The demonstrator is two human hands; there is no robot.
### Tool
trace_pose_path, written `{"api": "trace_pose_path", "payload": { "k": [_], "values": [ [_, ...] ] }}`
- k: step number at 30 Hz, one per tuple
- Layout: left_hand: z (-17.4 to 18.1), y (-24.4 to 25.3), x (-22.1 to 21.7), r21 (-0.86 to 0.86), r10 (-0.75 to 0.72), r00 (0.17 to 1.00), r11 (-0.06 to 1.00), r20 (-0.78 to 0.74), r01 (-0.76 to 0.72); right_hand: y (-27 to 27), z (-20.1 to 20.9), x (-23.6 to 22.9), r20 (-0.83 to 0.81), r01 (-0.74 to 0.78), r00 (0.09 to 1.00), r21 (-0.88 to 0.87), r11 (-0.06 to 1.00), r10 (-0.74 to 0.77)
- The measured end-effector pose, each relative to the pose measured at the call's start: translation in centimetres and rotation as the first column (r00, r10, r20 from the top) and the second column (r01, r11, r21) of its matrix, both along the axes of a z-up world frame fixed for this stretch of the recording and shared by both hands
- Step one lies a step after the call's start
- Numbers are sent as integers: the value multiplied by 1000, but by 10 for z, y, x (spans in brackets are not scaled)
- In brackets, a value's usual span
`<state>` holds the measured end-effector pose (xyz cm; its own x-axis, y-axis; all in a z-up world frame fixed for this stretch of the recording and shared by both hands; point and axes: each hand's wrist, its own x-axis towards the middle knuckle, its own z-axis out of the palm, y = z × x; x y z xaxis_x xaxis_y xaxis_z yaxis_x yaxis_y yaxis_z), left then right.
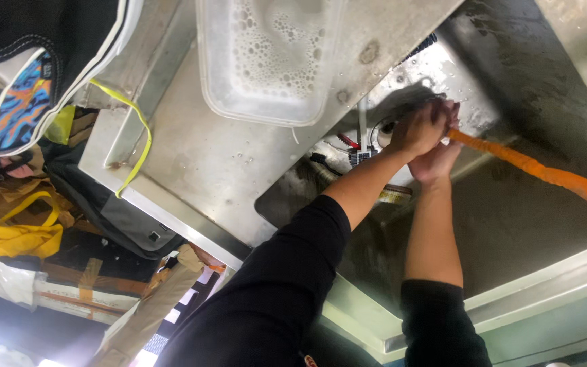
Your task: The person washes several pieces of clothing, including a black item and a pink item, in a stainless steel sink. They use a handheld orange hose to rinse the items and scrub them with their hands under running water.
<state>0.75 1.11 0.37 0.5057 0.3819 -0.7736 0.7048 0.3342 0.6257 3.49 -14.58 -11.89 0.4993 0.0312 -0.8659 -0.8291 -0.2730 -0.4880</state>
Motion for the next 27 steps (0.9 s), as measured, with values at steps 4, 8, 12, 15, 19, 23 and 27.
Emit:
{"api": "trace_pose_path", "payload": {
  "k": [4, 8, 12, 15, 19, 23, 27],
  "values": [
    [-59, -40, -18, 706, -424, 905, 635, -22, 314, 15, -4, 7, 34, -62, 997, -57, 996, 64],
    [24, -22, -39, 329, -250, 924, 932, 289, 149, 30, -9, 19, 75, -103, 991, -109, 989, 112],
    [-25, -25, -40, 407, -469, 852, 842, 230, 354, 47, -12, 27, 106, -114, 985, -193, 975, 136],
    [-52, -20, -36, 819, -631, 768, 497, 113, 288, 53, -2, 18, 148, -104, 978, -276, 956, 149],
    [-55, -19, -47, 572, -472, 778, 800, 414, 181, 58, 2, 22, 163, -168, 956, -376, 911, 244],
    [-89, -28, -70, -127, 277, 852, 961, 444, -247, 76, 4, 20, 165, -231, 930, -431, 872, 328],
    [-179, -42, -77, -264, 493, 867, 848, 77, -459, 66, -17, 8, 502, -325, 752, -283, 902, 428]
  ]
}}
